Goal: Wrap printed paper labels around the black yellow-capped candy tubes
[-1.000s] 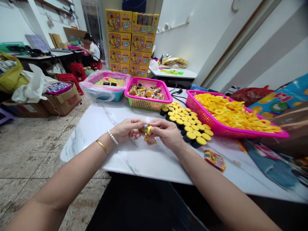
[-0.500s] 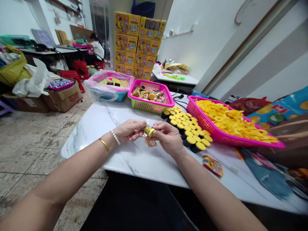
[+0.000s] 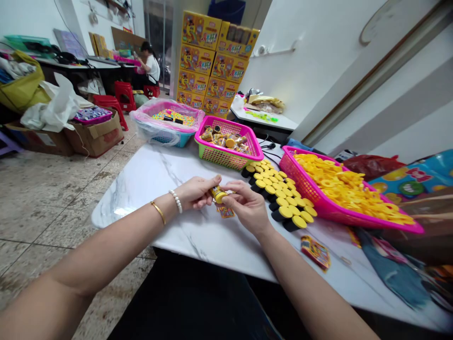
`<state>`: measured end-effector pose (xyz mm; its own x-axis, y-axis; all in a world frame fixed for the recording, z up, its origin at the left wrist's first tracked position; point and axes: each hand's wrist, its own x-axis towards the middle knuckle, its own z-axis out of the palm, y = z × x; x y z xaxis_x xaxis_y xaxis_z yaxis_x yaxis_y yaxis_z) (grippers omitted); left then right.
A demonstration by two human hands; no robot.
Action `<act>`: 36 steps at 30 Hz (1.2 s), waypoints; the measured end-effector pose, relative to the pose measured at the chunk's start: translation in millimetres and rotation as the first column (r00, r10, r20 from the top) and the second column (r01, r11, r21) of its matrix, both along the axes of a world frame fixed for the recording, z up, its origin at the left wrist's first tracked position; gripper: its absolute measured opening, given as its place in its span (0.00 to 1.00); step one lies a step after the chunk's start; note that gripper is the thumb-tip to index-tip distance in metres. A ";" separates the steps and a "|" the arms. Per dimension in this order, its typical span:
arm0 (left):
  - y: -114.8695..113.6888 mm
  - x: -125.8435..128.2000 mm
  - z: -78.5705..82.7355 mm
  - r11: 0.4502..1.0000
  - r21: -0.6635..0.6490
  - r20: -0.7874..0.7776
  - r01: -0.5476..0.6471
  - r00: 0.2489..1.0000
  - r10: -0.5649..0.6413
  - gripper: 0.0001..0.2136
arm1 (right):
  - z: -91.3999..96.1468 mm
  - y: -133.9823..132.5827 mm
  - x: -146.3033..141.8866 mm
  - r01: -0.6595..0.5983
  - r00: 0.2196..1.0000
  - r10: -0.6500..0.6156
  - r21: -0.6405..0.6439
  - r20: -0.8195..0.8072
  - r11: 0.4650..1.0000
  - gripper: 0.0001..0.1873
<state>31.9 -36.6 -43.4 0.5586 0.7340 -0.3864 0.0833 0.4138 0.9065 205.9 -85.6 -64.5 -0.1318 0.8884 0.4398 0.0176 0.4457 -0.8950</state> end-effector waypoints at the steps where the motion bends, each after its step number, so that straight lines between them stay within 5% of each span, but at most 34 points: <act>1: 0.0 -0.4 1.0 1.000 -0.021 0.029 0.019 0.999 -0.018 0.26 | 0.2 -0.3 0.1 0.001 1.000 -0.001 -0.007 0.009 1.000 0.10; 6: -2.2 -1.1 5.1 0.999 -0.016 0.059 0.052 0.997 -0.051 0.23 | -0.7 -0.3 3.6 0.011 0.996 -0.014 -0.037 -0.084 0.999 0.06; 9: -4.3 0.3 3.9 1.000 0.022 -0.005 0.014 1.000 -0.014 0.25 | -0.1 -0.1 4.4 -0.005 0.999 0.004 0.023 0.034 1.000 0.09; 14: -2.6 -1.1 -0.4 0.997 -0.013 0.056 0.081 0.995 -0.080 0.25 | 3.4 -5.1 1.4 0.102 0.973 -0.136 0.183 0.187 0.978 0.02; 19: 1.3 -2.1 -4.0 0.996 0.081 0.087 0.048 0.995 -0.055 0.18 | 0.2 -4.4 -1.1 0.116 0.993 -0.116 0.032 0.008 0.993 0.08; 24: 3.4 -0.1 -6.1 0.998 0.032 0.164 -0.048 0.986 0.043 0.19 | -2.7 3.6 5.6 0.072 0.997 -0.077 -0.142 -0.025 0.987 0.18; 32: 0.6 2.0 -3.5 1.000 -0.004 0.045 0.001 0.999 0.000 0.23 | -0.8 3.0 -1.3 0.066 0.996 -0.069 -0.061 -0.049 0.996 0.09; 36: -0.1 1.6 -3.9 1.000 0.002 0.040 0.012 0.999 -0.012 0.24 | -1.2 -1.3 -5.2 0.060 0.994 -0.061 0.013 0.092 0.998 0.11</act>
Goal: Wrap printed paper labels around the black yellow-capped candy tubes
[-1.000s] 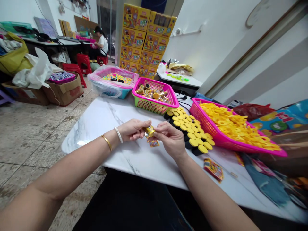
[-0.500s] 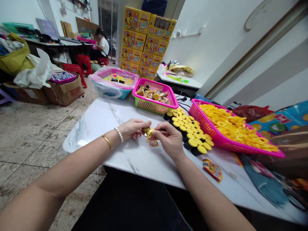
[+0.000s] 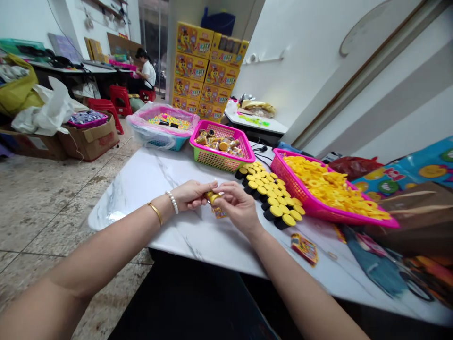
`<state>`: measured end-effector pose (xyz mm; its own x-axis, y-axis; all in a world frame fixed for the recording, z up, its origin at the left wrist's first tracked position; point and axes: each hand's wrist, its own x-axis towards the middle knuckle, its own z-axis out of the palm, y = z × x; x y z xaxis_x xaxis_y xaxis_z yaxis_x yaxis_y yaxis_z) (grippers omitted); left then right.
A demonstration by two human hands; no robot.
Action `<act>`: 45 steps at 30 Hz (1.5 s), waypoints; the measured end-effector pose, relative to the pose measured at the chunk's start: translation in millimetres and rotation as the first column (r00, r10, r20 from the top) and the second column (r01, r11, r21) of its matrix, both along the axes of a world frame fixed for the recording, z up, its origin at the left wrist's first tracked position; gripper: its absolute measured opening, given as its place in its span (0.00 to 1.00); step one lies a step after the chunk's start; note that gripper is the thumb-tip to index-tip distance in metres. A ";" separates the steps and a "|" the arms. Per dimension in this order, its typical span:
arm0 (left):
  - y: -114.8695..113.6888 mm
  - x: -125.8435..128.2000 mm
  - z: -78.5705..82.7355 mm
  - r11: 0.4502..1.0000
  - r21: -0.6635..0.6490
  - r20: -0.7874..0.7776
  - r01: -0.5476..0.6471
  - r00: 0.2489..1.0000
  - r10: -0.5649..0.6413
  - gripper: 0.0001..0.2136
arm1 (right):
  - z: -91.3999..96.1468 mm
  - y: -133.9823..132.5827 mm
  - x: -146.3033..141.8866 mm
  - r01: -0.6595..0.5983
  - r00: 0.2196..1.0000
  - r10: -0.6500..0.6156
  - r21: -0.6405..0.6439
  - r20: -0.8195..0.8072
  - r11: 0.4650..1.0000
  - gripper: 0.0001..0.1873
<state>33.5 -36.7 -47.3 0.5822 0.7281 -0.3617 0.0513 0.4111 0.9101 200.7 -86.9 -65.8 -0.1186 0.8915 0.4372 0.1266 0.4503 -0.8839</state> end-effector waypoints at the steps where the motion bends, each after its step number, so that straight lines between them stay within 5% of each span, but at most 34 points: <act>1: -0.1 -0.3 -0.9 1.000 0.004 0.010 0.007 1.000 -0.008 0.24 | -0.6 -2.3 -1.3 0.004 0.998 -0.005 0.024 0.068 1.000 0.12; 7: 3.0 -3.2 -4.1 1.000 -0.012 0.062 -0.022 0.998 0.023 0.25 | 5.6 -1.3 -3.0 0.080 0.924 -0.153 0.214 0.351 0.973 0.07; 10: 4.6 -4.8 -0.9 0.989 -0.031 0.049 -0.143 0.988 0.144 0.25 | 35.7 26.1 5.7 0.204 0.831 -0.345 0.339 0.436 0.919 0.07; 12: 5.5 -4.9 0.8 0.976 -0.014 0.025 -0.216 0.976 0.217 0.23 | 61.4 51.0 14.8 0.386 0.797 -0.509 0.374 0.325 0.843 0.13; 14: 6.6 -4.2 1.4 0.968 0.009 0.015 -0.251 0.968 0.251 0.19 | 80.8 70.7 23.9 0.458 0.746 -0.574 0.364 0.337 0.811 0.26; 16: 7.1 -3.2 1.5 0.967 0.025 0.014 -0.255 0.967 0.254 0.14 | 86.0 76.5 29.1 0.464 0.688 -0.601 0.391 0.407 0.795 0.26; 20: 5.6 -1.6 2.4 0.959 0.116 -0.004 -0.258 0.966 0.260 0.09 | 51.6 52.1 25.5 0.268 0.663 -0.462 0.389 0.589 0.881 0.08; 24: 6.1 0.1 0.1 0.937 0.227 -0.054 -0.266 0.957 0.285 0.10 | 3.4 33.4 17.7 0.151 0.585 -0.286 0.244 0.759 0.958 0.05; 27: 9.3 1.3 -3.6 0.928 0.268 -0.105 -0.258 0.950 0.294 0.11 | -12.5 34.8 13.4 0.103 0.539 -0.255 0.238 0.803 0.966 0.04; 33: 9.3 0.2 -1.9 0.908 0.294 -0.142 -0.299 0.926 0.351 0.14 | -10.3 32.3 16.5 0.090 0.698 -0.334 0.384 0.634 0.919 0.07; 38: 4.0 -1.8 1.1 0.962 0.254 -0.124 -0.103 0.983 0.138 0.15 | -7.6 24.5 15.3 0.093 0.828 -0.322 0.454 0.460 0.886 0.06; 42: 9.5 -3.0 -2.9 0.939 0.266 -0.017 -0.218 0.973 0.231 0.14 | -2.3 23.2 13.6 0.226 0.906 -0.295 0.240 0.305 0.944 0.17; 45: 12.1 -2.5 -6.8 0.905 0.370 -0.118 -0.208 0.956 0.268 0.12 | 0.9 24.5 16.2 0.324 0.928 -0.307 -0.046 0.212 0.945 0.20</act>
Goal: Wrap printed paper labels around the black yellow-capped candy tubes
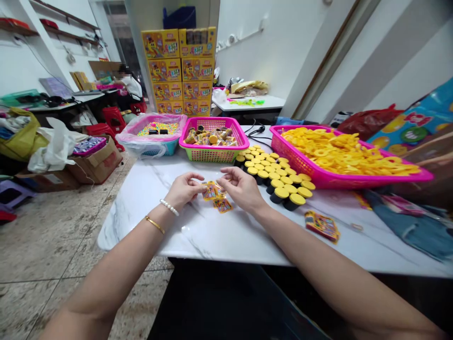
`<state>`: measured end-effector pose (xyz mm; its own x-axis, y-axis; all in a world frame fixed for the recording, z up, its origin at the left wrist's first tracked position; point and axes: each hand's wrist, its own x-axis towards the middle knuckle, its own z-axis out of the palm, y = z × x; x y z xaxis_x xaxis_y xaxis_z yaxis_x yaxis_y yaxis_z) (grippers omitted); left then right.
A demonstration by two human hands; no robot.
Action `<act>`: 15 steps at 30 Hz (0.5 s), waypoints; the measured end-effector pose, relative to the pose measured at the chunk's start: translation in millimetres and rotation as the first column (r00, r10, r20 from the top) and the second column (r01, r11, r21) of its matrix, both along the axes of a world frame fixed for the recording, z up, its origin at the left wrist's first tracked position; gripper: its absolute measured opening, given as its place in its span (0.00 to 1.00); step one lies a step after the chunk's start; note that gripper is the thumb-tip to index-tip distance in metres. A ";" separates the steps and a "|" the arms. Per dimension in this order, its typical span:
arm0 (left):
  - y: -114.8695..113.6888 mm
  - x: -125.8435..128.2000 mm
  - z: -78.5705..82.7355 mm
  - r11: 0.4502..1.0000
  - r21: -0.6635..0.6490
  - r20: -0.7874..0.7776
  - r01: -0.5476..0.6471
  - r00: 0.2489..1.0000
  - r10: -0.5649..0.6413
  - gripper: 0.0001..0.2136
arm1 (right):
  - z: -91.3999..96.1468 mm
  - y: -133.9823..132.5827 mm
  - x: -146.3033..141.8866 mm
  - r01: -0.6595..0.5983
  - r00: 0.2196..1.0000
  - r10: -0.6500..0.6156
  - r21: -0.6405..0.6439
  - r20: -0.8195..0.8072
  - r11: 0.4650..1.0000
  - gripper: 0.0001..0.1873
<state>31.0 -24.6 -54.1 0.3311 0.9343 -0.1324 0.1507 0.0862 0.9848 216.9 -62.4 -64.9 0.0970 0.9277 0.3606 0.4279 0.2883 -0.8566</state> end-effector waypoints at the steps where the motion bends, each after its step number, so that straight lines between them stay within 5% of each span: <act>1: -0.6 0.4 -0.9 0.999 0.039 -0.080 0.014 0.997 -0.010 0.13 | 0.5 0.4 1.1 0.015 1.000 -0.016 -0.068 -0.011 0.998 0.18; 3: -3.6 1.4 -2.0 0.992 0.115 -0.251 0.052 0.968 -0.022 0.11 | 1.3 0.4 2.6 0.049 0.998 -0.045 -0.127 0.034 0.991 0.15; 7: -7.7 2.0 -4.1 0.929 0.357 -0.458 0.097 0.885 0.083 0.01 | 4.2 -2.7 2.7 0.120 0.983 -0.115 -0.029 0.143 0.992 0.14; 12: -2.1 -1.0 -6.1 0.773 0.630 -0.459 0.073 0.838 0.294 0.03 | 4.7 -3.4 1.9 0.100 0.973 -0.105 0.037 0.205 0.994 0.14; 15: -1.5 -1.4 -2.0 0.796 0.605 -0.419 0.028 0.861 0.289 0.04 | 0.2 -0.8 -0.4 0.034 0.993 -0.031 -0.023 0.111 0.999 0.17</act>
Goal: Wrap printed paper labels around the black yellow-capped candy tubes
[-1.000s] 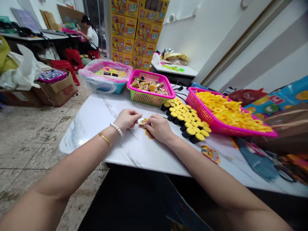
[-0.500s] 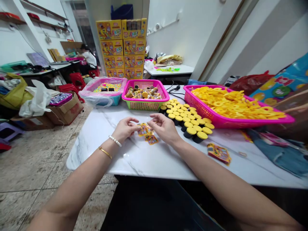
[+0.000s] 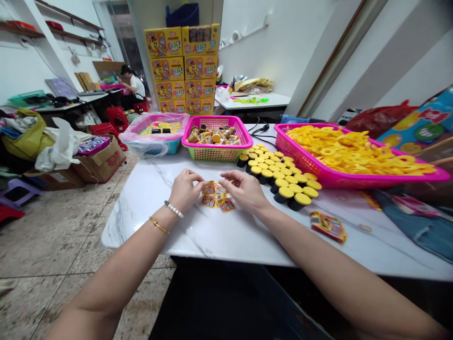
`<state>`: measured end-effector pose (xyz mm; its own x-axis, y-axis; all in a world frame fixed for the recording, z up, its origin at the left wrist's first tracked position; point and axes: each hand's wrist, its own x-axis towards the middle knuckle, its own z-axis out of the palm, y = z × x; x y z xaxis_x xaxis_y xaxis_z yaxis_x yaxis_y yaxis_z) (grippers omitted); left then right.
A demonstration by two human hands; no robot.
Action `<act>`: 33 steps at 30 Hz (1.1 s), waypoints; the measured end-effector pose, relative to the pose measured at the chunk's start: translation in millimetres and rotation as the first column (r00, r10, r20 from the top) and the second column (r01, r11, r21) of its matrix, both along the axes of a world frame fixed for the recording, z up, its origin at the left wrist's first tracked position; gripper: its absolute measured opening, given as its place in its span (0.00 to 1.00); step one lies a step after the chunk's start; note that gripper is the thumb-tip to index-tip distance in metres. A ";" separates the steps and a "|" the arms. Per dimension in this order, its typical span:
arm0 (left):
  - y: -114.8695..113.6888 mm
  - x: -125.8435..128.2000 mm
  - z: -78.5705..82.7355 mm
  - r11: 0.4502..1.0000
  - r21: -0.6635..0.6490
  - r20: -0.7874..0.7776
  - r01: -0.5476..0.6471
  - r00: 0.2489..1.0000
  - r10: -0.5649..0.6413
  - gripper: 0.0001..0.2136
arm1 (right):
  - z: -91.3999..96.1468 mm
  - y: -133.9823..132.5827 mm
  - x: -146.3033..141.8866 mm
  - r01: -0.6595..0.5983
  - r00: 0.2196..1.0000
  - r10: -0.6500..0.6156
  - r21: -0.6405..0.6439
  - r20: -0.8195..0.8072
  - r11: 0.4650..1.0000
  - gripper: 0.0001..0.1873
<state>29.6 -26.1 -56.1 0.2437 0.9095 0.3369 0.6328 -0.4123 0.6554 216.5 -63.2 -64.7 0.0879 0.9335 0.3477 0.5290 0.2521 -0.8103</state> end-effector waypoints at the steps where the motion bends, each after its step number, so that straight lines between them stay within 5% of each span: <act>1: -0.5 0.5 1.5 0.998 -0.052 0.037 0.033 0.999 -0.031 0.05 | -1.6 0.5 -1.7 -0.049 0.997 0.047 -0.036 -0.058 0.998 0.17; 5: -2.4 4.2 3.1 0.960 -0.238 0.281 0.147 0.957 -0.077 0.09 | -5.9 -1.5 -10.4 -0.190 0.971 0.170 -0.111 -0.169 0.976 0.17; 9: -5.8 6.2 2.5 0.985 -0.165 0.513 0.043 0.857 0.048 0.16 | -9.8 -2.7 -14.4 -0.040 0.981 0.027 -0.063 -0.191 0.997 0.26; 12: -13.0 7.5 4.9 0.982 -0.150 0.604 0.112 0.797 0.001 0.22 | -12.7 -0.3 -13.9 -0.012 0.957 -0.015 -0.089 -0.291 0.996 0.29; 17: -22.1 10.9 7.9 0.975 -0.160 0.609 0.153 0.793 -0.025 0.24 | -11.1 0.0 -14.2 -0.006 0.929 -0.031 -0.098 -0.370 0.995 0.29; 27: -28.2 9.8 13.7 0.998 0.053 0.510 0.040 0.858 -0.061 0.18 | -14.3 1.1 -12.4 0.079 0.987 -0.077 0.007 -0.139 0.997 0.26; 33: -23.3 11.7 10.1 0.989 -0.069 0.475 0.133 0.876 -0.085 0.11 | -11.0 -4.8 -17.8 0.042 0.999 -0.040 0.142 -0.012 0.989 0.23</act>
<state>41.3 -49.4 -46.1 0.1781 0.9202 0.3485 0.1957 -0.3802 0.9040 198.7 -68.0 -75.6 0.1289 0.8699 0.4760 0.5339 0.3437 -0.7726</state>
